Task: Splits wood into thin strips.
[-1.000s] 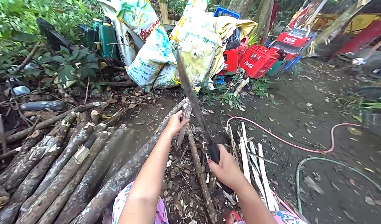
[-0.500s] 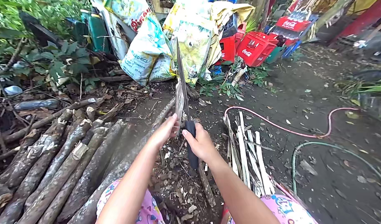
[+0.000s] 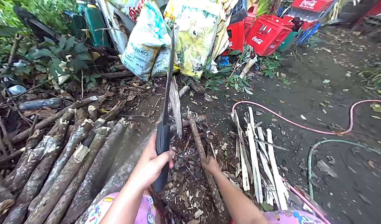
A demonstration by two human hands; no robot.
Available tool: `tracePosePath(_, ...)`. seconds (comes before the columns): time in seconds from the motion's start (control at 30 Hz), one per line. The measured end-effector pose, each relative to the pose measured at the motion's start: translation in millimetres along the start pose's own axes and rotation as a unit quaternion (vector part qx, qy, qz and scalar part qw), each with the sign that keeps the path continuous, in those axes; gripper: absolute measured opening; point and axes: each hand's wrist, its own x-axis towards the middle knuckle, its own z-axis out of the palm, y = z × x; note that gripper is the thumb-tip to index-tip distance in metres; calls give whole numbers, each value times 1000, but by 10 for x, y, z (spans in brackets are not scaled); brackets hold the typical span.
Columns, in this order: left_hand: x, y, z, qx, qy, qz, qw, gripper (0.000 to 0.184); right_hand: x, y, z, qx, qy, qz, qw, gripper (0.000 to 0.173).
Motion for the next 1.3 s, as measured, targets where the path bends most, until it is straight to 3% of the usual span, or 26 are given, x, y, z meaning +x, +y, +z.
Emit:
tracePosePath(0.2,-185,0,-129,-39,-40,7,998,61,295,291,587,-149,21,47,987,80)
tracePosePath(0.3,-219,3,-112,-34,-56,0,998,61,418,300,664,-191,24,61,979,86)
tracePosePath(0.4,-229,4,-54,-36,-66,0,997,57,490,288,627,-201,6,92,975,76)
tracePosePath(0.47,-227,-5,-14,-42,-66,3,997,55,475,241,523,-145,0,116,983,71)
tracePosePath(0.6,-214,-2,69,-58,-54,-9,997,52,270,213,284,87,4,124,988,70)
tracePosePath(0.7,-190,40,126,-71,-45,-25,996,51,93,169,12,199,33,95,975,56)
tracePosePath(0.8,-202,116,173,-86,-29,-39,995,48,-153,20,-419,251,54,34,966,63)
tracePosePath(0.93,-214,163,183,-93,-18,-32,995,40,-937,-607,-1458,240,170,-152,943,83)
tracePosePath(1.03,-214,152,196,-99,-12,-30,995,42,-1707,-1218,-2407,203,305,-268,891,84)
tracePosePath(1.13,-218,139,209,-100,-9,-32,994,42,-2406,-1793,-3093,185,441,-362,800,89)
tracePosePath(1.23,-229,143,223,-102,-8,-34,994,40,-2932,-2336,-3272,174,507,-466,704,87)
tracePosePath(1.27,-227,145,226,-100,-8,-32,994,39,-3024,-2447,-3180,155,499,-473,709,86)
tracePosePath(1.3,-227,140,225,-98,-10,-30,995,38,-3050,-2486,-3021,116,469,-466,741,84)
